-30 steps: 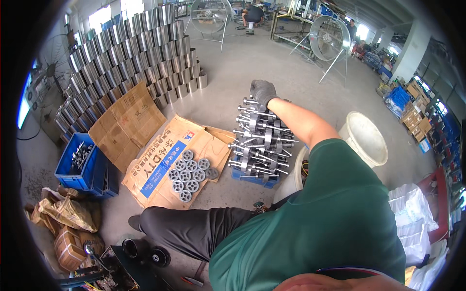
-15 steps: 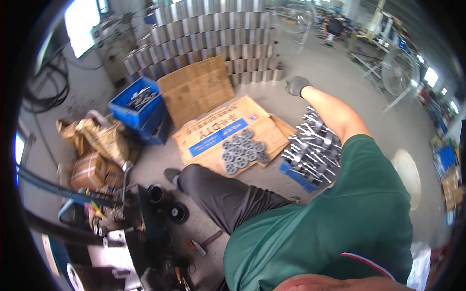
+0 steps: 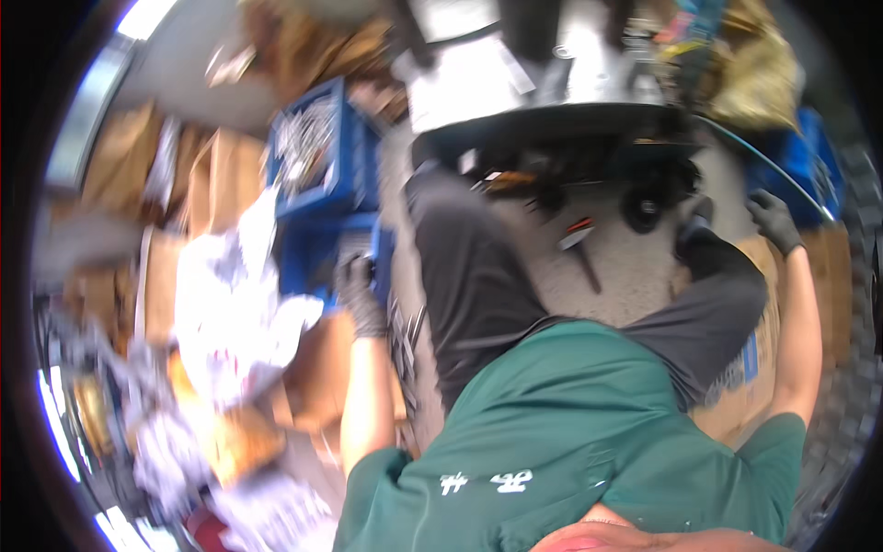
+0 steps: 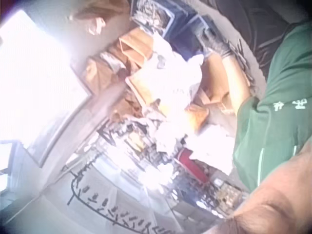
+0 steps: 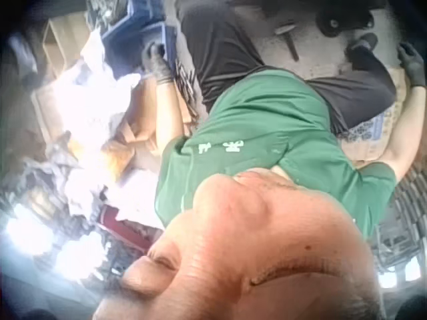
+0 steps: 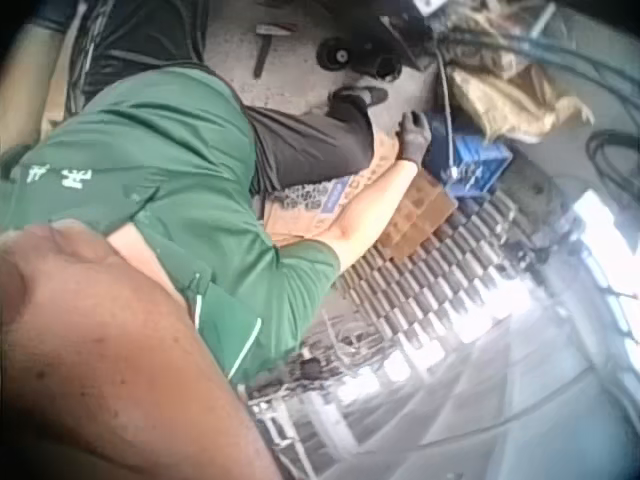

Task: The person assembles metal shafts by fitting bearings and plates onto metal rods, pressing them into position using a hydraulic press machine, and stacking the completed assemblies.

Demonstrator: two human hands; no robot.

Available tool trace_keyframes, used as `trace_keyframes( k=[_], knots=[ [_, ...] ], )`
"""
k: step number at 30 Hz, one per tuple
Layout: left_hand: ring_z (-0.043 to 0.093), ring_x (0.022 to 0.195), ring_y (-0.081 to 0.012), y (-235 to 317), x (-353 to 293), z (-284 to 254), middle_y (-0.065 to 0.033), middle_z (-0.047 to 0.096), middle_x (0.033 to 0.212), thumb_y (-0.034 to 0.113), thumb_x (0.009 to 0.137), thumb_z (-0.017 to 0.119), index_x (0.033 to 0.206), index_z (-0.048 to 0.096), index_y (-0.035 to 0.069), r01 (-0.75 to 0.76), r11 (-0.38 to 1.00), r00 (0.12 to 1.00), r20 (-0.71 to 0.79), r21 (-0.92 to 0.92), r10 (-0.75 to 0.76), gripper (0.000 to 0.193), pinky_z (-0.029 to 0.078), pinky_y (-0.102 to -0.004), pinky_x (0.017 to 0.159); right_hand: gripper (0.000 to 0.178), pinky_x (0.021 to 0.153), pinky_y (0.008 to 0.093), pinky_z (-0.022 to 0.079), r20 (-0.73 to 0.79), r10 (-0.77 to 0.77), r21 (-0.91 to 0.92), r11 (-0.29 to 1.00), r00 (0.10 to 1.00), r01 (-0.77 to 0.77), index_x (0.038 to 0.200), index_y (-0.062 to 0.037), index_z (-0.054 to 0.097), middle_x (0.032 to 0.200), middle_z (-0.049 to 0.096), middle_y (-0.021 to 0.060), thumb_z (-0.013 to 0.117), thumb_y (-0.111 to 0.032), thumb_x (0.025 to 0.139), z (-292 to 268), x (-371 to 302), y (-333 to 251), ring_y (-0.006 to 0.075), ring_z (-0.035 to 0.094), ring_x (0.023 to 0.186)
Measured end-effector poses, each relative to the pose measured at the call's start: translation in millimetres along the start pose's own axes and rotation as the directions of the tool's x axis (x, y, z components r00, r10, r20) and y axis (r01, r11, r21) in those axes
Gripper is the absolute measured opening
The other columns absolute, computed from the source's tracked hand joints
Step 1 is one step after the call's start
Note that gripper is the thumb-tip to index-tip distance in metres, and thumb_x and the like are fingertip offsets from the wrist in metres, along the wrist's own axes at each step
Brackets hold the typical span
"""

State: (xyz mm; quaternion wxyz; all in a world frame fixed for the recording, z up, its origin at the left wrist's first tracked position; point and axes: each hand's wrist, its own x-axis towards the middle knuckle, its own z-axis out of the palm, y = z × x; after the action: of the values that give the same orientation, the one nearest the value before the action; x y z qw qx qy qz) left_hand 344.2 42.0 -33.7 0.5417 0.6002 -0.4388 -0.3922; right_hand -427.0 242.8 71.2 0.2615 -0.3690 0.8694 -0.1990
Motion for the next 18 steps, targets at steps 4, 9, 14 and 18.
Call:
trace_keyframes(
  k=[4, 9, 14, 18],
  knots=[
    [0.058, 0.074, -0.0137, -137.5, -76.4, -40.7, -0.0028, 0.064, 0.084, 0.018, 0.088, 0.069, 0.101, 0.072, 0.005, 0.326, 0.944, 0.944, -0.064, 0.047, -0.323, 0.018, 0.049, -0.0290, 0.070, 0.040, 0.064, 0.0285, 0.050, 0.080, -0.270, -0.058, 0.960, 0.959, 0.275, 0.129, -0.0048, 0.068, 0.102, 0.072, 0.0029, 0.072, -0.026, 0.095, 29.9, 101.1, 56.2, 0.0106, 0.061, 0.076],
    [0.068, 0.086, -0.0209, -210.9, -206.8, -100.1, -0.0128, 0.074, 0.093, 0.024, 0.087, 0.072, 0.111, 0.070, -0.001, 0.435, 0.742, 0.882, -0.077, 0.510, -0.464, 0.035, 0.054, -0.0351, 0.080, 0.037, 0.090, 0.0326, 0.054, 0.634, 0.181, -0.354, 0.932, 0.752, 0.074, 0.124, -0.0044, 0.071, 0.109, 0.074, 0.0076, 0.075, -0.022, 0.092, 128.5, 34.8, -74.1, 0.0170, 0.067, 0.099],
    [0.073, 0.104, -0.0334, -290.6, -221.7, -107.6, -0.0222, 0.076, 0.108, 0.027, 0.085, 0.072, 0.121, 0.068, 0.000, 0.500, 0.582, 0.790, -0.061, 0.641, -0.610, 0.045, 0.055, -0.0406, 0.094, 0.034, 0.086, 0.0317, 0.054, 0.646, -0.102, -0.138, 0.959, 0.756, 0.248, 0.121, -0.0071, 0.073, 0.108, 0.073, 0.0057, 0.074, -0.022, 0.090, 105.3, 36.4, -46.6, 0.0158, 0.066, 0.101],
    [0.071, 0.108, -0.0378, -285.0, -182.7, -114.7, -0.0245, 0.074, 0.112, 0.027, 0.086, 0.072, 0.127, 0.065, 0.000, 0.561, 0.507, 0.770, -0.189, 0.654, -0.609, 0.050, 0.053, -0.0432, 0.099, 0.035, 0.070, 0.0286, 0.053, 0.502, 0.036, -0.146, 0.988, 0.864, 0.044, 0.125, -0.0059, 0.070, 0.105, 0.073, 0.0065, 0.069, -0.019, 0.093, 106.4, 47.1, -29.5, 0.0139, 0.067, 0.082]
  ],
)
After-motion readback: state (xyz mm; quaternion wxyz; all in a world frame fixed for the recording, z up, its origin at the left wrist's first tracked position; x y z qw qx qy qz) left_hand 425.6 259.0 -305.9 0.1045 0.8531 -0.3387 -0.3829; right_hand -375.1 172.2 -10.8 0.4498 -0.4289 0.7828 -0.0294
